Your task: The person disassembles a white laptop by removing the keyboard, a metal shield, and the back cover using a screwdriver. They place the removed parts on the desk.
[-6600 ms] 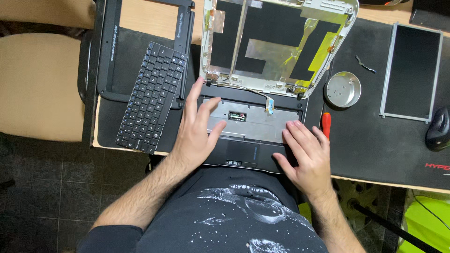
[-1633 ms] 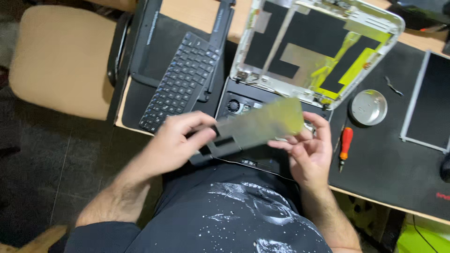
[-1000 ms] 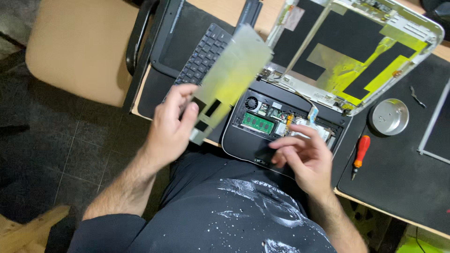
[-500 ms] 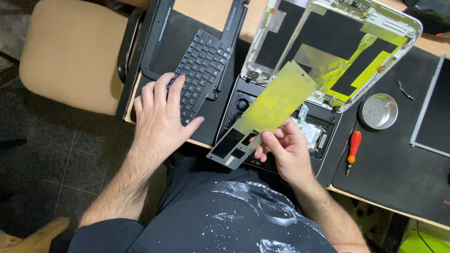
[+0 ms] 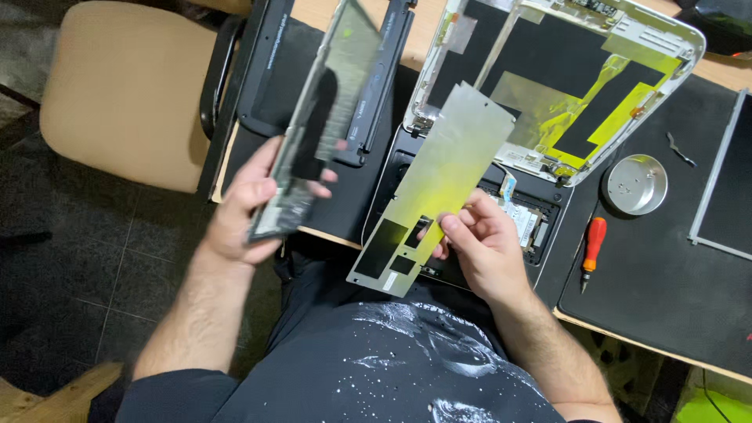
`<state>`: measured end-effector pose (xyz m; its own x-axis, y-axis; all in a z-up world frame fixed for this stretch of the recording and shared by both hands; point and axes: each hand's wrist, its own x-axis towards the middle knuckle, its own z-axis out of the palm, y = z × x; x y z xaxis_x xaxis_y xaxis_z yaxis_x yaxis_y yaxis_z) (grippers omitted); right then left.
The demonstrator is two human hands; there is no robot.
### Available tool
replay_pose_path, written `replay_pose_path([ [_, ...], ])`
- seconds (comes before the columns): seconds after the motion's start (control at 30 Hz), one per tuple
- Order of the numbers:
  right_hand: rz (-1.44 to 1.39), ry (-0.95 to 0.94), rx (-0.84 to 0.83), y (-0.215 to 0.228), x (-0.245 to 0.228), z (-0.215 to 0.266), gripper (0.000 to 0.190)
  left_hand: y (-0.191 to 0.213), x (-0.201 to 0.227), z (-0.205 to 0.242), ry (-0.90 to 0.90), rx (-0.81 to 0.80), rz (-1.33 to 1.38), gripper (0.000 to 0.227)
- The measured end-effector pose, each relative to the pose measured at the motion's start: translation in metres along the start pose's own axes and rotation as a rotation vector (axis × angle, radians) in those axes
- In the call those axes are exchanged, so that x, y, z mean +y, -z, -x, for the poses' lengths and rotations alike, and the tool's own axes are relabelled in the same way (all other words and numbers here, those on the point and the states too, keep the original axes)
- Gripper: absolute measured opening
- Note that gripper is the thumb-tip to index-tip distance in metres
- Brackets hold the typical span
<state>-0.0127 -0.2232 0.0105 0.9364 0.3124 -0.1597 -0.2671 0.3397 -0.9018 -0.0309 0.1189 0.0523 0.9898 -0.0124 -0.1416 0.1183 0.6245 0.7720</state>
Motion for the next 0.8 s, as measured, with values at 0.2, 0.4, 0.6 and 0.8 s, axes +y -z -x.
replay_pose_path([
  [0.2, 0.017, 0.014, 0.004, -0.021, -0.005, -0.021, 0.032, 0.104, -0.167, 0.015, 0.294, 0.08, 0.402, 0.078],
  [0.4, 0.081, 0.058, 0.048, -0.024, -0.008, -0.026, 0.049, 0.002, -0.112, 0.015, 0.376, -0.029, 0.532, 0.072],
  [0.6, 0.199, 0.119, 0.113, -0.036, -0.018, -0.023, 0.055, -0.033, -0.092, 0.019, 0.361, -0.201, 0.478, 0.071],
  [0.8, 0.184, 0.195, 0.197, -0.034, -0.001, -0.018, 0.065, -0.045, -0.088, 0.02, 0.377, -0.314, 0.538, 0.072],
])
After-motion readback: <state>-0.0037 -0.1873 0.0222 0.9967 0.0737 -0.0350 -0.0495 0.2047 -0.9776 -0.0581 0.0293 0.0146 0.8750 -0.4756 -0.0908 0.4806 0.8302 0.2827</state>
